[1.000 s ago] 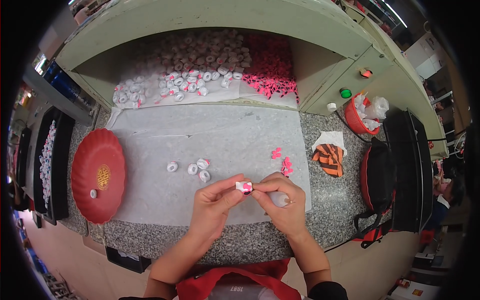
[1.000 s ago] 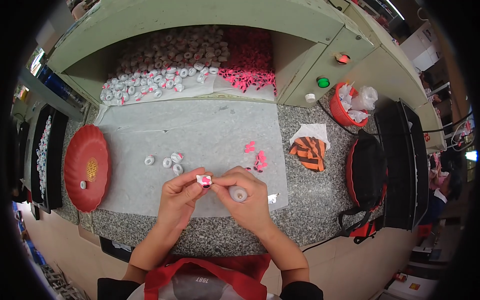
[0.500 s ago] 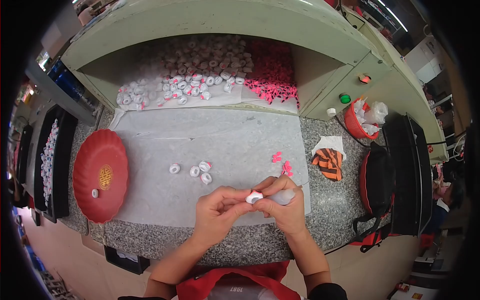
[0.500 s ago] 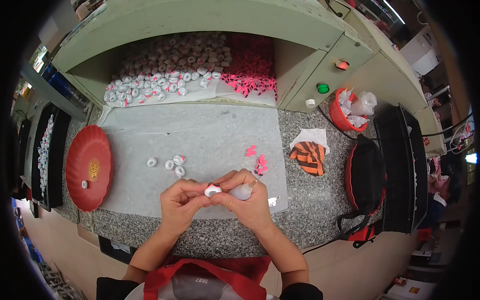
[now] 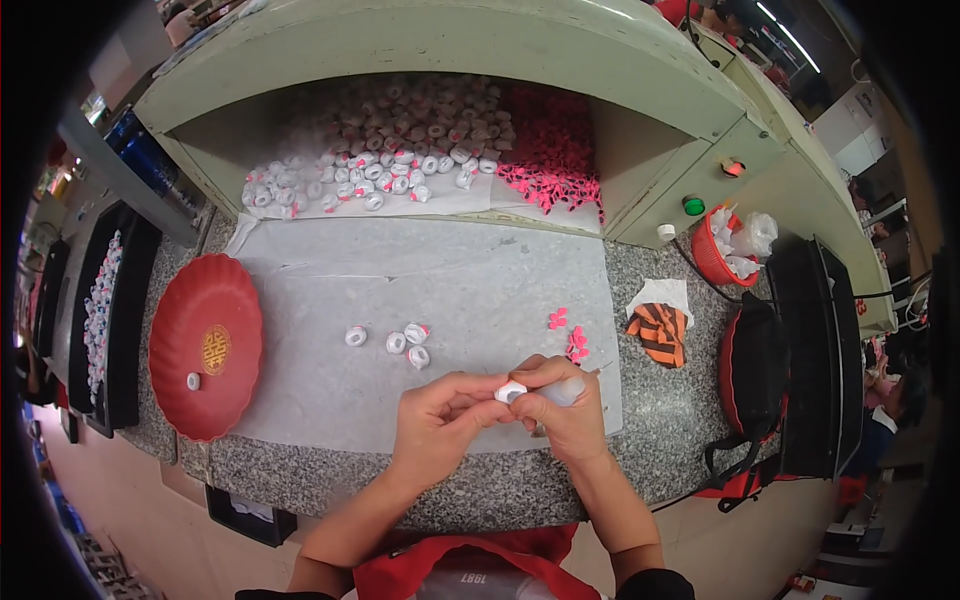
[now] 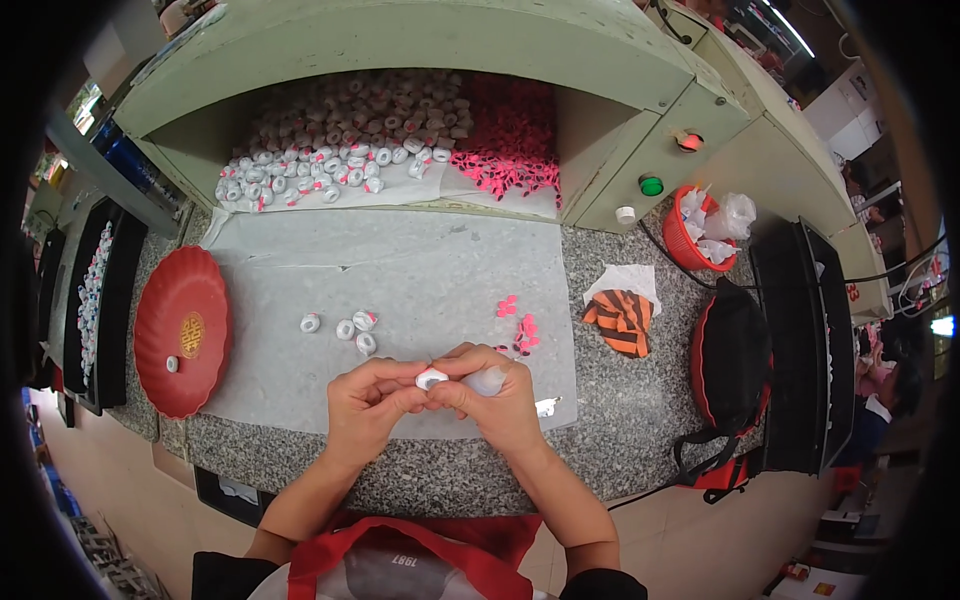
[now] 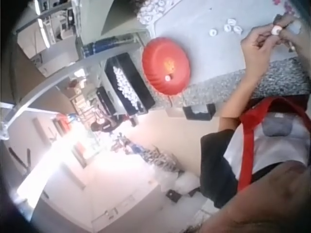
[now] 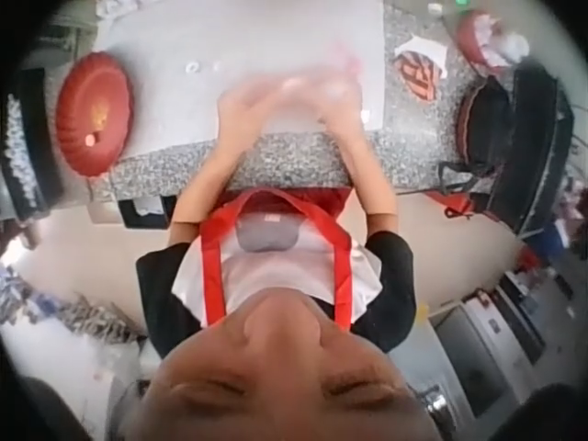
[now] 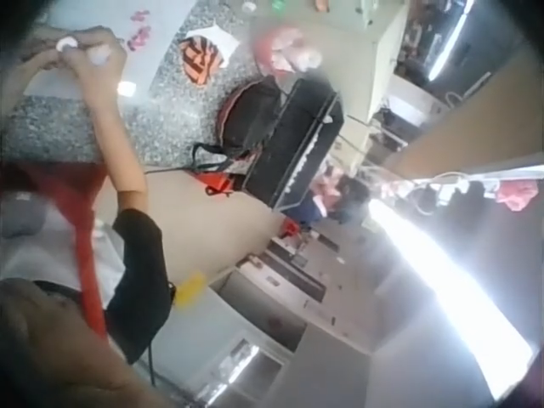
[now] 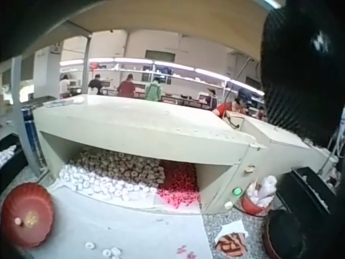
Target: Assembling small toy character heads by applying glue and attaching pink bow/ear parts.
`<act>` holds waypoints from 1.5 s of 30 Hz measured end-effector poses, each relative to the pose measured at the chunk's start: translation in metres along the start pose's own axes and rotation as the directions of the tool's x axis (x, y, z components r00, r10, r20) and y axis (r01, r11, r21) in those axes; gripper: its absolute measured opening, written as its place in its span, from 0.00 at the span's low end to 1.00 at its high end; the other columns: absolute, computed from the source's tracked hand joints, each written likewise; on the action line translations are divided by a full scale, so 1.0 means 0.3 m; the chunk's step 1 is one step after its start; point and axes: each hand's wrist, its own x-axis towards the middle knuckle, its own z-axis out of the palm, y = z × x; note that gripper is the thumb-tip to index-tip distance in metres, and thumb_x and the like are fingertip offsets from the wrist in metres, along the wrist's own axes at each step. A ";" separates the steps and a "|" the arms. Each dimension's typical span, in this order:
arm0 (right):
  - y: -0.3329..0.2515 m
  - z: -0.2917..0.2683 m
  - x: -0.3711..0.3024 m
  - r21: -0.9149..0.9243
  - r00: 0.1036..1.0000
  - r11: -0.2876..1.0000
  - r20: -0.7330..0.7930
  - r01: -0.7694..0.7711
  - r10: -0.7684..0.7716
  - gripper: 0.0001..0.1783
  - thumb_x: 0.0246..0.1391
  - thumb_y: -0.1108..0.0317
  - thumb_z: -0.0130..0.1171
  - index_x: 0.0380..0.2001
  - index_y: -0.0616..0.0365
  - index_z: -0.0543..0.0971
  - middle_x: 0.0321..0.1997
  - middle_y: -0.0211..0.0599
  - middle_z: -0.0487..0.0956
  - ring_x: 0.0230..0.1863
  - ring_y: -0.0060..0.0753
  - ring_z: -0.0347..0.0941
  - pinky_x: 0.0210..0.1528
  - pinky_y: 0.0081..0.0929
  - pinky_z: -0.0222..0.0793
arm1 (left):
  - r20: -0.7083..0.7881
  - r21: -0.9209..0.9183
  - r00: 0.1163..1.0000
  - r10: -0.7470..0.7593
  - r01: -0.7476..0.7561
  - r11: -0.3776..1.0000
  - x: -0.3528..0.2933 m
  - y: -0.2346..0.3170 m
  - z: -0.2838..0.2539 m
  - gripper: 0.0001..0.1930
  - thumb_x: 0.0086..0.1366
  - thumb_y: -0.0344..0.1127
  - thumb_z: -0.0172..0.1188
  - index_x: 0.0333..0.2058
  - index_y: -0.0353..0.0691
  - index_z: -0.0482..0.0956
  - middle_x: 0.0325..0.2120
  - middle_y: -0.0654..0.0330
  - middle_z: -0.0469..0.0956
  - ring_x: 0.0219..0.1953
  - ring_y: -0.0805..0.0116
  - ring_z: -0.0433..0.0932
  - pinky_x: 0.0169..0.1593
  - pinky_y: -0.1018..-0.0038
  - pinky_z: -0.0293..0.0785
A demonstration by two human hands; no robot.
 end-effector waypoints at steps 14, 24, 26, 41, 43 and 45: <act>0.022 0.104 -0.022 -0.254 0.983 0.952 -0.115 -0.169 0.143 0.10 0.43 0.77 0.62 0.31 0.61 0.74 0.37 0.39 0.78 0.26 0.18 0.72 0.21 0.14 0.66 | -0.432 0.522 0.863 0.262 0.002 0.853 -0.044 0.105 -0.322 0.10 0.56 0.24 0.57 0.39 0.33 0.76 0.30 0.62 0.78 0.31 0.80 0.74 0.36 0.83 0.70; 0.074 0.074 -0.012 -0.428 0.998 0.902 -0.002 0.057 -0.064 0.20 0.44 0.81 0.54 0.42 0.59 0.62 0.33 0.36 0.71 0.30 0.23 0.70 0.28 0.17 0.69 | -0.098 0.995 0.876 0.472 0.099 0.023 0.028 0.011 -0.332 0.12 0.50 0.29 0.61 0.36 0.40 0.77 0.32 0.57 0.73 0.31 0.61 0.74 0.29 0.72 0.71; 0.051 0.074 -0.015 -0.374 0.999 0.927 -0.020 0.023 -0.033 0.20 0.45 0.81 0.53 0.42 0.59 0.61 0.35 0.37 0.71 0.32 0.24 0.70 0.31 0.19 0.70 | -0.059 0.998 0.895 0.442 0.062 0.006 0.043 -0.026 -0.336 0.11 0.50 0.27 0.61 0.35 0.38 0.77 0.32 0.57 0.73 0.32 0.64 0.74 0.30 0.75 0.71; -0.124 0.067 -0.108 -0.699 0.780 0.569 -0.024 0.434 -0.625 0.19 0.37 0.75 0.59 0.37 0.66 0.72 0.30 0.42 0.77 0.25 0.27 0.75 0.26 0.20 0.70 | -0.139 0.287 0.969 0.202 -0.156 0.945 0.033 0.044 -0.001 0.16 0.51 0.17 0.58 0.41 0.30 0.72 0.38 0.56 0.73 0.38 0.69 0.75 0.42 0.75 0.77; -0.126 0.076 -0.110 -0.781 0.716 0.376 0.127 0.499 -0.687 0.17 0.36 0.75 0.59 0.35 0.66 0.73 0.28 0.43 0.77 0.24 0.31 0.76 0.26 0.22 0.71 | -0.157 0.305 0.960 0.230 -0.174 0.936 0.033 0.039 -0.004 0.17 0.50 0.17 0.60 0.41 0.31 0.73 0.37 0.56 0.74 0.38 0.70 0.76 0.41 0.76 0.77; -0.118 0.080 -0.109 -0.780 0.718 0.380 0.124 0.497 -0.684 0.17 0.35 0.75 0.59 0.35 0.66 0.73 0.27 0.43 0.77 0.23 0.32 0.76 0.25 0.22 0.71 | -0.128 0.368 0.936 0.327 -0.261 0.892 0.037 0.046 -0.006 0.17 0.49 0.17 0.60 0.40 0.31 0.73 0.38 0.55 0.73 0.40 0.68 0.76 0.42 0.76 0.77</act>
